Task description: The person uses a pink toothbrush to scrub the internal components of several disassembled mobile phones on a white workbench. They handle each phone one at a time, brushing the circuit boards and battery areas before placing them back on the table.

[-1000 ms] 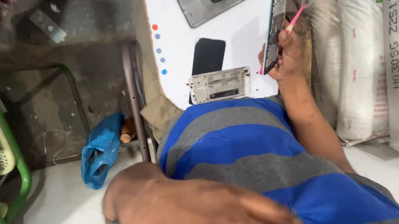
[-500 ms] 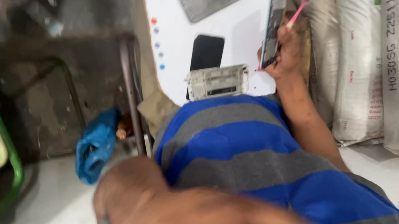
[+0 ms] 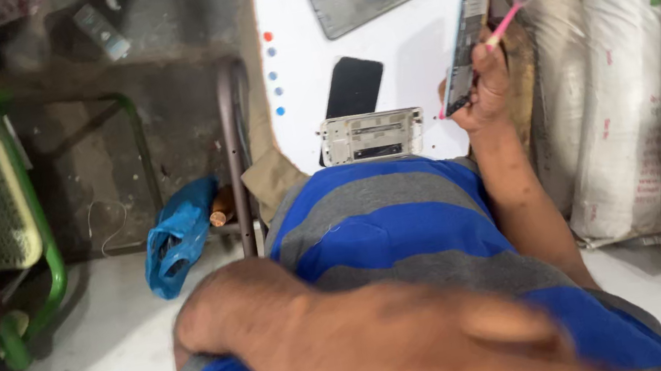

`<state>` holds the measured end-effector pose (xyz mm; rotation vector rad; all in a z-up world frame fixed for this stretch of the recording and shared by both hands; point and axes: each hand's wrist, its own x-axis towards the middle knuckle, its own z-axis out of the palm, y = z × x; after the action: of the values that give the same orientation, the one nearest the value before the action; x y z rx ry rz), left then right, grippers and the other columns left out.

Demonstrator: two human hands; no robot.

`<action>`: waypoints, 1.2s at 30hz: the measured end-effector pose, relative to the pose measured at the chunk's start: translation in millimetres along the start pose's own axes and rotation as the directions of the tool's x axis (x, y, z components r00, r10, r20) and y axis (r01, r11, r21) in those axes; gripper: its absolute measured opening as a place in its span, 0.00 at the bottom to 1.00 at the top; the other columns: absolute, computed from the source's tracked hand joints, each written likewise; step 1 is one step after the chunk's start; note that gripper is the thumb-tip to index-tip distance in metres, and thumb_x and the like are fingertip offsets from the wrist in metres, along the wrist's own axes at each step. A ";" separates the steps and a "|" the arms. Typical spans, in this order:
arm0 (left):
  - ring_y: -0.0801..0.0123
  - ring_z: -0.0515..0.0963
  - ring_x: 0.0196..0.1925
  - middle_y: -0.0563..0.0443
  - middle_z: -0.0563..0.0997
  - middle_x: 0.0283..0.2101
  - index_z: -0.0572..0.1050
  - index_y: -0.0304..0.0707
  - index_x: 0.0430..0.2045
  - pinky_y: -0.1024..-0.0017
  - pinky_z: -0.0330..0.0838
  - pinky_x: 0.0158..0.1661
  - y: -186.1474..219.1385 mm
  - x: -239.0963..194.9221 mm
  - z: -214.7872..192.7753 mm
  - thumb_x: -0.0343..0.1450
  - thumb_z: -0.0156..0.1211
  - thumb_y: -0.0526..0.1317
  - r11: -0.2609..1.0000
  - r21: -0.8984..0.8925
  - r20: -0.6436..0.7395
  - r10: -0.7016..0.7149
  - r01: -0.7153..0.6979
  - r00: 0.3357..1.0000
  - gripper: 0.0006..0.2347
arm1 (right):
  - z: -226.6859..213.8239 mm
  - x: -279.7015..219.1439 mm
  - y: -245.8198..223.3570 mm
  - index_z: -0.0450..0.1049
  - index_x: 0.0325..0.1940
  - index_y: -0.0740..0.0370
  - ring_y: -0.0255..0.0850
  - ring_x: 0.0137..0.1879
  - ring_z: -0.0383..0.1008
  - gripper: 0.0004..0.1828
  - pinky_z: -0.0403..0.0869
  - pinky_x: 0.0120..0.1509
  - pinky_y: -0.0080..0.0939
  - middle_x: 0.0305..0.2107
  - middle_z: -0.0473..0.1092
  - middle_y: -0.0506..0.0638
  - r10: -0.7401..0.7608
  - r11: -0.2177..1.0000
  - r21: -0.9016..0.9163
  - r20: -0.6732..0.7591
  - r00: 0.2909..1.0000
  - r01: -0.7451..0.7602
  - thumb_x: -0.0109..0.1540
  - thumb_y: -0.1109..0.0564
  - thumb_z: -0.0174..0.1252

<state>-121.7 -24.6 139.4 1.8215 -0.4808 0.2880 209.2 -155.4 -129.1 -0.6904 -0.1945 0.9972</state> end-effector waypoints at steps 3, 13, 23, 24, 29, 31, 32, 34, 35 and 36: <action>0.56 0.78 0.58 0.39 0.74 0.58 0.69 0.24 0.55 0.70 0.75 0.61 6.4 -2.4 -20.1 0.84 0.42 0.36 1.000 -0.008 0.028 -0.008 0.008 1.000 0.12 | -3.4 2.0 -4.8 0.73 0.57 0.56 0.23 0.15 0.56 0.17 0.60 0.17 0.25 0.24 0.69 0.38 0.014 0.998 -0.064 -0.059 0.998 -0.018 0.68 0.49 0.66; 0.55 0.77 0.60 0.38 0.73 0.58 0.68 0.23 0.55 0.70 0.74 0.61 -2.3 47.4 -60.4 0.85 0.41 0.36 0.972 -0.060 0.147 0.233 -0.227 0.961 0.12 | 2.0 4.4 -6.1 0.71 0.56 0.54 0.25 0.15 0.63 0.14 0.67 0.21 0.27 0.22 0.69 0.38 0.022 1.000 -0.022 -0.001 1.000 -0.022 0.70 0.51 0.65; 0.69 0.76 0.28 0.48 0.82 0.32 0.73 0.37 0.22 0.74 0.67 0.25 4.7 36.0 -85.0 0.71 0.64 0.30 0.647 -0.273 -0.833 0.212 -0.712 0.511 0.08 | 33.2 -3.7 -14.6 0.70 0.57 0.54 0.33 0.36 0.81 0.20 0.78 0.33 0.36 0.37 0.76 0.43 -0.012 0.982 -0.184 -0.278 0.960 -0.041 0.65 0.44 0.59; 0.70 0.75 0.28 0.48 0.82 0.32 0.72 0.36 0.23 0.74 0.66 0.27 -0.6 27.1 -79.9 0.73 0.62 0.30 0.665 -0.261 -0.883 0.130 -0.700 0.452 0.08 | 32.8 -7.9 -16.0 0.70 0.55 0.53 0.30 0.34 0.80 0.17 0.75 0.27 0.34 0.35 0.75 0.41 0.018 0.981 -0.179 -0.302 0.953 -0.075 0.66 0.45 0.59; 0.71 0.78 0.31 0.45 0.82 0.35 0.76 0.33 0.28 0.78 0.72 0.30 -31.4 -0.3 -68.4 0.71 0.52 0.22 0.967 0.036 -0.911 0.136 -0.254 0.390 0.07 | 29.3 0.3 -11.0 0.71 0.53 0.50 0.24 0.22 0.70 0.11 0.65 0.18 0.26 0.33 0.75 0.41 -0.004 0.995 -0.100 -0.142 0.990 -0.011 0.67 0.52 0.61; 0.69 0.79 0.34 0.44 0.82 0.37 0.77 0.31 0.31 0.78 0.73 0.35 -37.1 5.6 -69.0 0.68 0.48 0.19 0.929 0.306 -0.856 0.174 0.207 0.487 0.11 | 32.9 2.6 -12.1 0.71 0.52 0.51 0.23 0.22 0.68 0.09 0.64 0.20 0.25 0.33 0.75 0.41 -0.018 0.999 -0.046 -0.078 0.997 0.014 0.69 0.54 0.61; 0.70 0.79 0.33 0.44 0.82 0.37 0.77 0.30 0.32 0.78 0.74 0.34 -37.4 12.0 -68.7 0.69 0.48 0.19 0.941 0.263 -0.857 0.127 0.213 0.499 0.11 | 35.5 -0.6 -14.0 0.72 0.52 0.51 0.23 0.21 0.68 0.08 0.64 0.21 0.25 0.33 0.75 0.41 -0.018 0.999 -0.035 -0.079 0.997 0.015 0.69 0.54 0.61; 0.71 0.78 0.30 0.42 0.82 0.37 0.77 0.28 0.33 0.78 0.74 0.33 -33.9 28.3 -63.8 0.71 0.47 0.19 0.959 0.171 -0.851 0.027 0.227 0.525 0.10 | 42.6 -9.8 -20.0 0.73 0.50 0.52 0.23 0.22 0.68 0.08 0.63 0.20 0.25 0.31 0.74 0.40 0.009 0.997 -0.072 -0.141 0.990 -0.019 0.68 0.52 0.59; 0.70 0.78 0.31 0.42 0.82 0.37 0.77 0.27 0.34 0.77 0.75 0.34 -31.3 35.5 -65.1 0.72 0.48 0.20 0.974 0.130 -0.840 0.010 0.183 0.542 0.09 | 47.8 -7.7 -23.5 0.73 0.49 0.52 0.24 0.22 0.69 0.09 0.62 0.18 0.26 0.29 0.74 0.40 0.032 0.992 -0.115 -0.203 0.979 -0.056 0.66 0.50 0.57; 0.70 0.78 0.32 0.41 0.82 0.38 0.77 0.26 0.35 0.76 0.75 0.35 -26.7 40.0 -62.9 0.72 0.48 0.22 0.986 0.079 -0.831 -0.016 0.147 0.556 0.08 | 52.9 -7.5 -25.1 0.73 0.48 0.53 0.24 0.23 0.71 0.11 0.61 0.17 0.26 0.28 0.73 0.40 0.060 0.982 -0.155 -0.272 0.960 -0.106 0.65 0.48 0.56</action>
<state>-71.0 34.7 152.6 1.5979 0.3198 1.0885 198.9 -146.9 -71.6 -0.9866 -0.0129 0.9637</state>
